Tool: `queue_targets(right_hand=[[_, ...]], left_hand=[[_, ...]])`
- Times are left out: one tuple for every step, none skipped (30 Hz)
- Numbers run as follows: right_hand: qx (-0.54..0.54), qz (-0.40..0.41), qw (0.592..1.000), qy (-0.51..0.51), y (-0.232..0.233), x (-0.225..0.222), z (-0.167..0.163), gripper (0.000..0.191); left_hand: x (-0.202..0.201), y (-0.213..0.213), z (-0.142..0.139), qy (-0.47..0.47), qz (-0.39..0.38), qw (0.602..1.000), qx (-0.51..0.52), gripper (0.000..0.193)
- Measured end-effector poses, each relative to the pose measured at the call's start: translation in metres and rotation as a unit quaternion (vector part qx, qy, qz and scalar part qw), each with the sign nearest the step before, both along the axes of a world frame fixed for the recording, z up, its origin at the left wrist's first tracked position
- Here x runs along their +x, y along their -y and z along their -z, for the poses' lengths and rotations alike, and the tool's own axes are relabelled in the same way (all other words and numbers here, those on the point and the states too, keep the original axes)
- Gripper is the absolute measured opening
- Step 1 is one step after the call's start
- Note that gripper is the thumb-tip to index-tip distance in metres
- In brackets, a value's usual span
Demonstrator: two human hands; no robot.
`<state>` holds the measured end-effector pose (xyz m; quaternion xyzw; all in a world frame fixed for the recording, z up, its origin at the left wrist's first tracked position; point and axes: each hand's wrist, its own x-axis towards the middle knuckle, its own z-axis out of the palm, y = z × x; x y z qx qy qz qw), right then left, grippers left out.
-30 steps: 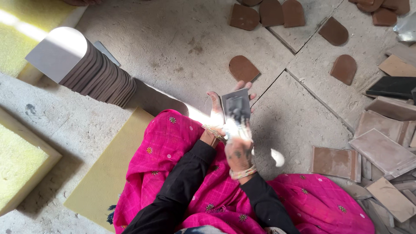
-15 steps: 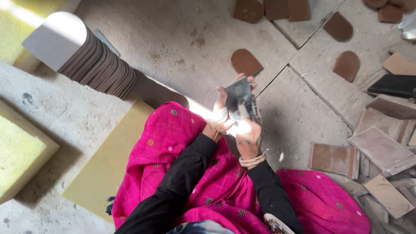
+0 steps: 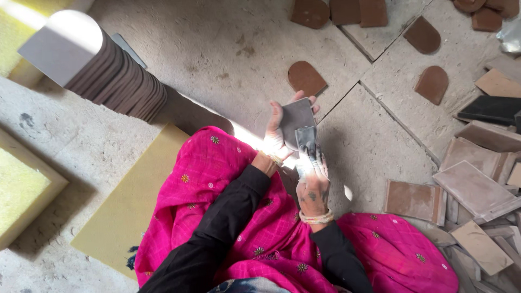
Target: The person sits on the floor and smooths the edges of small ceramic tile pieces by rubbing them with a handheld abrasive block. They finish one piece, set it aside with completed tiles, and pick up the next rough piece to rub its surfaces and edges.
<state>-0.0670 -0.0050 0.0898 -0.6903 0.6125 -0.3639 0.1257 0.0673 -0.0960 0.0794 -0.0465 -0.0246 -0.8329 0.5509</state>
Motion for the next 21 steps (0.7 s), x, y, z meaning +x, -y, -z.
queue_targets(right_hand=[[0.04, 0.008, 0.999, 0.007, -0.005, -0.003, 0.006, 0.034], [0.08, 0.013, 0.997, 0.016, -0.01, -0.004, 0.012, 0.032], [0.115, 0.02, 0.993, 0.028, -0.014, -0.004, 0.018, 0.03], [0.099, 0.011, 0.995, 0.001, -0.019, -0.004, 0.023, 0.03], [0.083, 0.005, 0.996, -0.027, -0.022, -0.004, 0.027, 0.031], [0.062, -0.003, 0.997, -0.056, -0.024, -0.005, 0.031, 0.031], [0.002, -0.009, 0.996, -0.085, -0.025, -0.005, 0.033, 0.04], [-0.057, -0.015, 0.992, -0.113, -0.025, -0.006, 0.035, 0.049], [-0.108, -0.024, 0.984, -0.14, -0.025, -0.007, 0.036, 0.057], [-0.064, -0.041, 0.992, -0.102, -0.024, -0.008, 0.036, 0.05], [-0.019, -0.059, 0.996, -0.06, -0.024, -0.008, 0.035, 0.042], [0.024, -0.072, 0.997, -0.018, -0.023, -0.008, 0.034, 0.034], [0.051, -0.067, 0.996, -0.042, -0.023, -0.007, 0.032, 0.033], [0.077, -0.063, 0.993, -0.067, -0.024, -0.004, 0.03, 0.032], [0.098, -0.059, 0.989, -0.093, -0.024, -0.002, 0.027, 0.031], [0.034, -0.049, 0.994, -0.095, -0.025, 0.003, 0.024, 0.04], [-0.026, -0.041, 0.994, -0.096, -0.026, 0.006, 0.022, 0.048], [-0.082, -0.039, 0.992, -0.093, -0.027, 0.009, 0.019, 0.057], [-0.074, -0.052, 0.991, -0.095, -0.027, 0.01, 0.016, 0.05], [-0.066, -0.062, 0.991, -0.096, -0.027, 0.01, 0.014, 0.043], [-0.062, -0.07, 0.991, -0.1, -0.026, 0.008, 0.012, 0.036]], left_hand=[[-0.002, -0.001, 0.002, 0.016, 0.004, 1.0, -0.002, 0.086], [-0.003, -0.002, 0.003, 0.034, 0.006, 0.999, -0.004, 0.086], [-0.004, -0.002, 0.004, 0.03, 0.019, 0.999, 0.002, 0.086], [-0.005, -0.002, 0.005, 0.027, 0.036, 0.999, 0.009, 0.086], [-0.006, -0.002, 0.006, 0.021, 0.056, 0.998, 0.017, 0.086], [-0.006, -0.002, 0.006, 0.03, 0.039, 0.998, 0.028, 0.087], [-0.006, -0.001, 0.007, 0.036, 0.022, 0.999, 0.034, 0.088], [-0.006, 0.0, 0.007, 0.043, 0.005, 0.998, 0.041, 0.089], [-0.006, 0.002, 0.008, 0.021, 0.021, 0.999, 0.029, 0.088], [-0.007, 0.002, 0.009, -0.002, 0.032, 0.999, 0.022, 0.088], [-0.007, 0.002, 0.011, -0.022, 0.041, 0.999, 0.016, 0.087], [-0.008, 0.002, 0.013, -0.004, 0.043, 0.999, 0.024, 0.088], [-0.009, 0.001, 0.015, 0.013, 0.049, 0.998, 0.032, 0.089], [-0.011, 0.001, 0.017, 0.03, 0.055, 0.997, 0.038, 0.089], [-0.012, 0.0, 0.018, 0.032, 0.055, 0.997, 0.044, 0.09], [-0.014, -0.001, 0.02, 0.032, 0.056, 0.997, 0.048, 0.092], [-0.015, -0.001, 0.021, 0.033, 0.056, 0.996, 0.056, 0.093], [-0.015, -0.002, 0.021, 0.033, 0.058, 0.996, 0.061, 0.093], [-0.015, -0.002, 0.022, 0.036, 0.058, 0.995, 0.07, 0.093], [-0.014, -0.001, 0.022, 0.04, 0.06, 0.994, 0.078, 0.093], [-0.013, -0.001, 0.022, 0.038, 0.059, 0.995, 0.073, 0.093]])
